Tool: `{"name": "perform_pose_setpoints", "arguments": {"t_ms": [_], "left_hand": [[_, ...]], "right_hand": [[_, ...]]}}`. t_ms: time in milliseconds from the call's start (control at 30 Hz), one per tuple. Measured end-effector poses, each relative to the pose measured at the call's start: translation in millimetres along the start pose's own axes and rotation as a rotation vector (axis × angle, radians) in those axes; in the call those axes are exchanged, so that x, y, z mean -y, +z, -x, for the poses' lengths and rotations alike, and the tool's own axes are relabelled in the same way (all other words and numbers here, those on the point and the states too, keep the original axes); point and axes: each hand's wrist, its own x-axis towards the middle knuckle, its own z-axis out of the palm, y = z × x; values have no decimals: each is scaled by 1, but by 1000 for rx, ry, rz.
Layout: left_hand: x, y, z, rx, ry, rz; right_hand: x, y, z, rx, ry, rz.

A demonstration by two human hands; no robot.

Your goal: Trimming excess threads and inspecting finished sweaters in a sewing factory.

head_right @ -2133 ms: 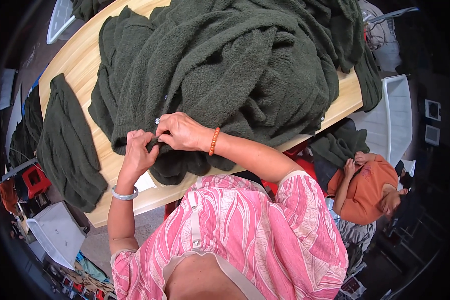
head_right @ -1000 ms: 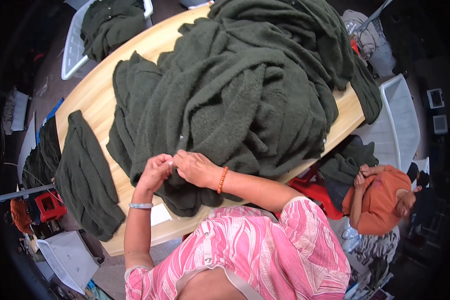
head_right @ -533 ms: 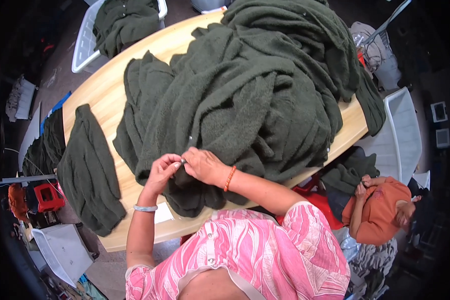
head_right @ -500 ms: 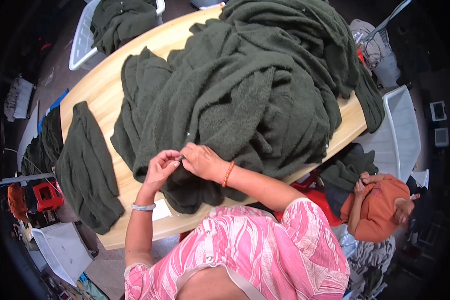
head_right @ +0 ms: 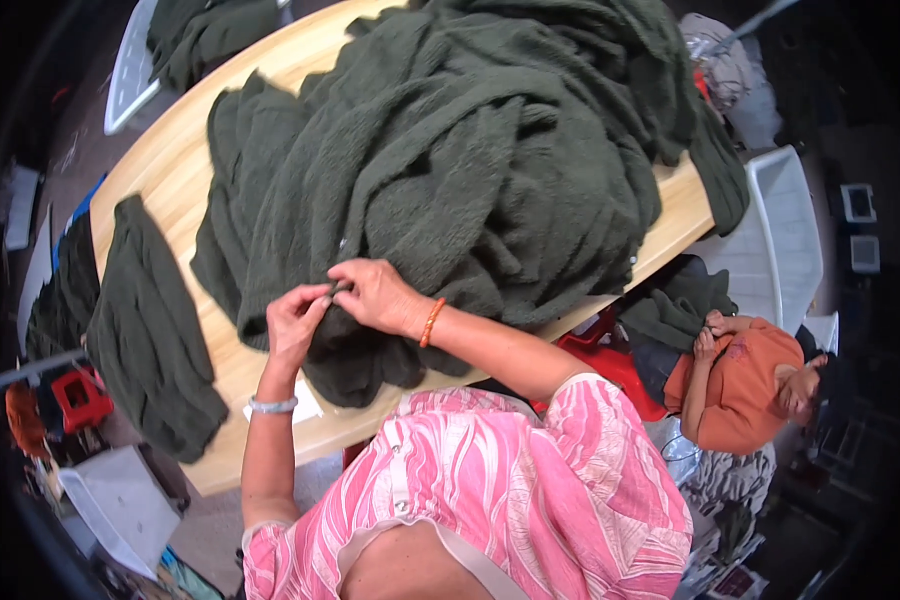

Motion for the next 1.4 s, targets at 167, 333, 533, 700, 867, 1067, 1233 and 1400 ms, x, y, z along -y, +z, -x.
{"name": "perform_pose_setpoints", "arguments": {"t_ms": [167, 333, 533, 700, 867, 1067, 1233, 1400], "left_hand": [[4, -2, 8, -17, 79, -80], [7, 0, 16, -9, -19, 62], [-11, 1, 9, 29, 76, -210], [-7, -2, 1, 39, 66, -286], [5, -7, -1, 100, -76, -104], [10, -8, -1, 96, -133, 119], [6, -8, 1, 104, -142, 96], [10, -7, 3, 95, -123, 47]], "right_hand": [[-4, 4, 1, 134, 41, 87], [-1, 1, -4, 225, 57, 80], [0, -8, -6, 195, 124, 18], [5, -16, -13, 330, 156, 74], [-4, -12, -13, 377, 155, 10], [-10, -9, -17, 354, 577, -480], [-11, -12, -17, 359, 635, -532], [-11, -10, -16, 383, 562, -389]]}}
